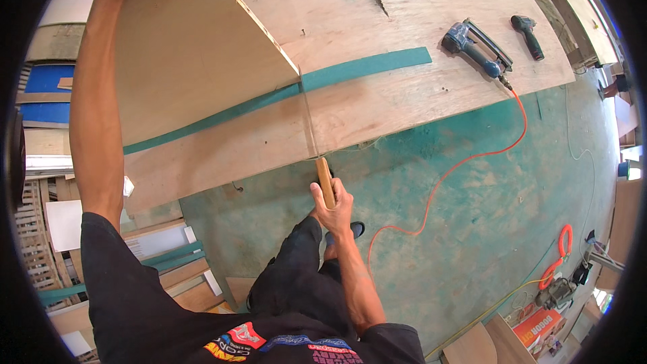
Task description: The person uses a pneumatic nailer to attach a curved trim piece to a wooden panel and then uses a hand saw to trim off the excess length of the trim.
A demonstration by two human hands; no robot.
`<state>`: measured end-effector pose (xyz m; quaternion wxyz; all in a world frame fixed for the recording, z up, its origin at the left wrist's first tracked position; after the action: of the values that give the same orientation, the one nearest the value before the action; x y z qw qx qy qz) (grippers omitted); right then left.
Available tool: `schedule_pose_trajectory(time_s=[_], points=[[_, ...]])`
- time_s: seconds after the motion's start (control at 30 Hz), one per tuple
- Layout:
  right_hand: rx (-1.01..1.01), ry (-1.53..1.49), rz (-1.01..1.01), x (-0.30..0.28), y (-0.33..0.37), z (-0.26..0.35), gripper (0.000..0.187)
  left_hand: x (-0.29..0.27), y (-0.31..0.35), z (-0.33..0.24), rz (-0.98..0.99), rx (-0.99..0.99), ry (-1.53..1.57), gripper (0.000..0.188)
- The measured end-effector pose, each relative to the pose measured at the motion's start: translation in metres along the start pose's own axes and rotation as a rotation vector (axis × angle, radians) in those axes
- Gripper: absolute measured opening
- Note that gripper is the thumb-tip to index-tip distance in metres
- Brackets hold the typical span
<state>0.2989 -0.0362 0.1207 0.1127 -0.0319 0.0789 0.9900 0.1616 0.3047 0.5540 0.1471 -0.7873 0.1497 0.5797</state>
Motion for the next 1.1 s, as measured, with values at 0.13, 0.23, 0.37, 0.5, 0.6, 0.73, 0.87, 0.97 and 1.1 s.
schedule_pose_trajectory(time_s=[0.13,0.23,0.37,0.5,0.6,0.73,0.87,0.97,1.1], points=[[-0.081,0.083,-0.060,-0.002,0.004,0.006,0.032,0.005,0.006,-0.008,-0.007,-0.126,0.104,0.092],[-0.060,0.070,-0.050,-0.002,0.001,0.000,0.029,0.013,0.031,-0.031,-0.113,-0.006,0.155,0.088],[-0.057,0.085,-0.036,0.003,-0.016,0.004,0.025,0.015,0.038,-0.044,-0.101,-0.045,0.162,0.087],[-0.068,0.032,-0.059,0.000,0.006,-0.001,0.030,0.009,0.026,-0.036,-0.120,0.034,0.052,0.087],[-0.067,0.020,-0.052,0.003,0.001,-0.005,0.028,0.006,0.018,-0.029,-0.125,0.006,0.042,0.086],[-0.053,0.045,-0.043,0.005,-0.007,-0.003,0.025,0.018,0.032,-0.054,-0.172,-0.192,0.152,0.081],[-0.062,0.045,-0.053,-0.004,0.016,-0.018,0.025,0.018,0.037,-0.053,-0.199,-0.171,0.144,0.079],[-0.075,0.090,-0.035,-0.003,-0.015,-0.004,0.024,0.025,0.043,-0.056,-0.214,-0.072,0.146,0.079],[-0.086,0.073,-0.050,-0.005,0.014,-0.006,0.026,0.023,0.044,-0.052,-0.178,0.037,0.066,0.080]])
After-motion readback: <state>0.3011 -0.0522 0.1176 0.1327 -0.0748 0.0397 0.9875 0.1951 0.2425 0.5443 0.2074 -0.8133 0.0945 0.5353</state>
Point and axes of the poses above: each hand's wrist, its own y-axis away from the middle knuckle, its own x-axis out of the palm, z = x × y, the point moved 6 cm from there along -y, towards the middle knuckle, and after that the axes turned 4 degrees about z, right-handed, at the moved point
